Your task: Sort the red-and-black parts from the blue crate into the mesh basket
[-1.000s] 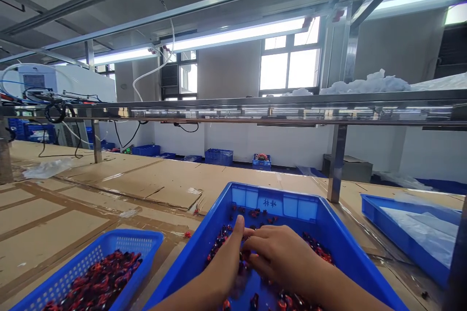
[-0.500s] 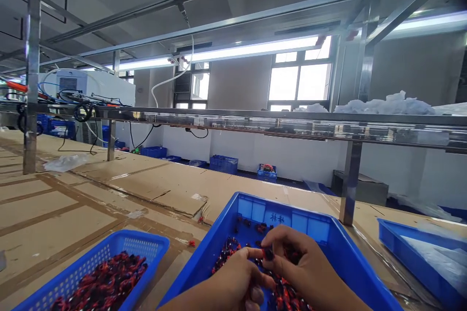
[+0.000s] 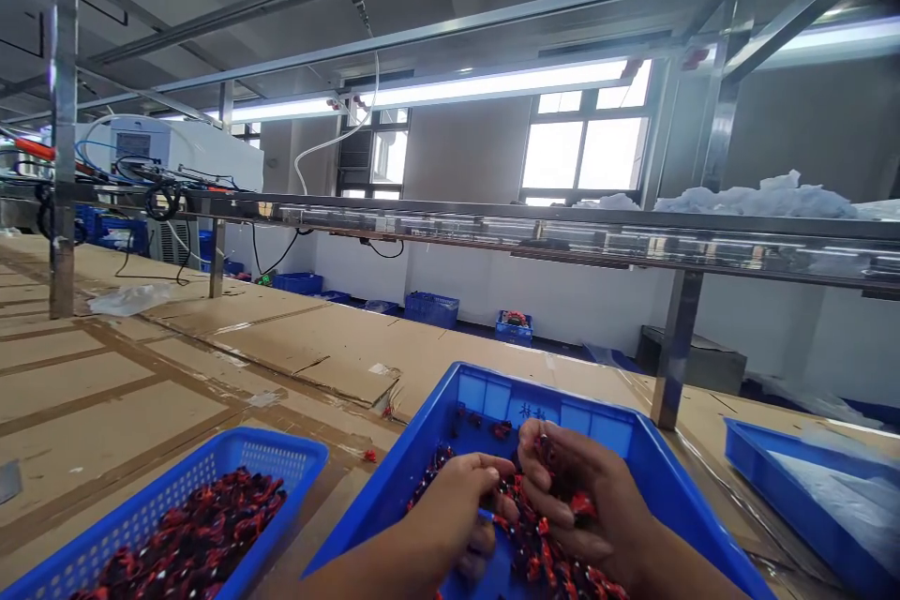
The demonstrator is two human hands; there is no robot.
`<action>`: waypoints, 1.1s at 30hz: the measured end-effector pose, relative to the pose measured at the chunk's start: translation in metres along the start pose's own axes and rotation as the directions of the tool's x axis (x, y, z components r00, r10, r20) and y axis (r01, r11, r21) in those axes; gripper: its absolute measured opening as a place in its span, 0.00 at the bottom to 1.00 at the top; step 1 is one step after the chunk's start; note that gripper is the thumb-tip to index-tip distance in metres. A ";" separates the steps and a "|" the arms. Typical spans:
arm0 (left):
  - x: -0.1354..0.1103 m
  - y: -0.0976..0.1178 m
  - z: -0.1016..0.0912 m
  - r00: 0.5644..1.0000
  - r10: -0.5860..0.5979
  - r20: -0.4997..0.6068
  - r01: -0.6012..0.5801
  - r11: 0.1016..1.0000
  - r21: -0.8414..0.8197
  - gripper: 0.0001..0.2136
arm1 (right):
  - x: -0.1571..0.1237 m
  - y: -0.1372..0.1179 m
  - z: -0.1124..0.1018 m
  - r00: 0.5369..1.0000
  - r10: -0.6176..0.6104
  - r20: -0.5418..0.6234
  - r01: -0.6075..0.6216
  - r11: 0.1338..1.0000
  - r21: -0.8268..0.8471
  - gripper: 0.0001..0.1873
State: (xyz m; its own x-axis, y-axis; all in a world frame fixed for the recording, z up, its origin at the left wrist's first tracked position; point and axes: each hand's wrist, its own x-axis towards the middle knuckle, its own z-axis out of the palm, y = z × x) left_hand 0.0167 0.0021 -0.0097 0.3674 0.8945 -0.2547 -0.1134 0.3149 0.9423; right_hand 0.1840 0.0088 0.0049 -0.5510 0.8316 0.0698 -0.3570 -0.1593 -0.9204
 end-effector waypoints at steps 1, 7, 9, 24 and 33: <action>0.000 0.001 0.000 1.000 0.011 0.009 -0.011 0.999 0.038 0.15 | 0.001 -0.001 -0.002 1.000 0.016 -0.027 -0.017 0.999 -0.049 0.18; 0.000 0.000 -0.003 0.998 0.050 0.034 -0.053 0.995 0.086 0.27 | -0.002 -0.006 0.007 0.957 -0.288 -0.017 0.160 0.577 -0.801 0.13; 0.002 -0.002 -0.004 0.997 0.073 -0.008 -0.072 0.994 0.079 0.31 | -0.005 -0.007 0.011 0.936 -0.346 0.071 0.184 0.309 -0.933 0.13; 0.006 -0.006 0.002 0.996 -0.051 -0.072 0.030 0.963 -0.267 0.21 | -0.004 0.010 0.008 0.770 -0.573 0.281 0.268 -0.110 -0.957 0.14; 0.007 -0.010 0.000 0.999 -0.045 0.021 0.049 0.965 -0.256 0.16 | -0.006 0.000 0.009 0.759 -0.606 0.239 0.256 -0.061 -0.965 0.14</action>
State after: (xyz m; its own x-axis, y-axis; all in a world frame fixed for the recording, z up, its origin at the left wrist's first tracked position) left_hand 0.0203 0.0052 -0.0211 0.3917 0.8726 -0.2918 -0.3280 0.4287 0.8418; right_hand 0.1806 -0.0015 0.0082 -0.3823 0.6002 0.7026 0.6084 0.7358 -0.2975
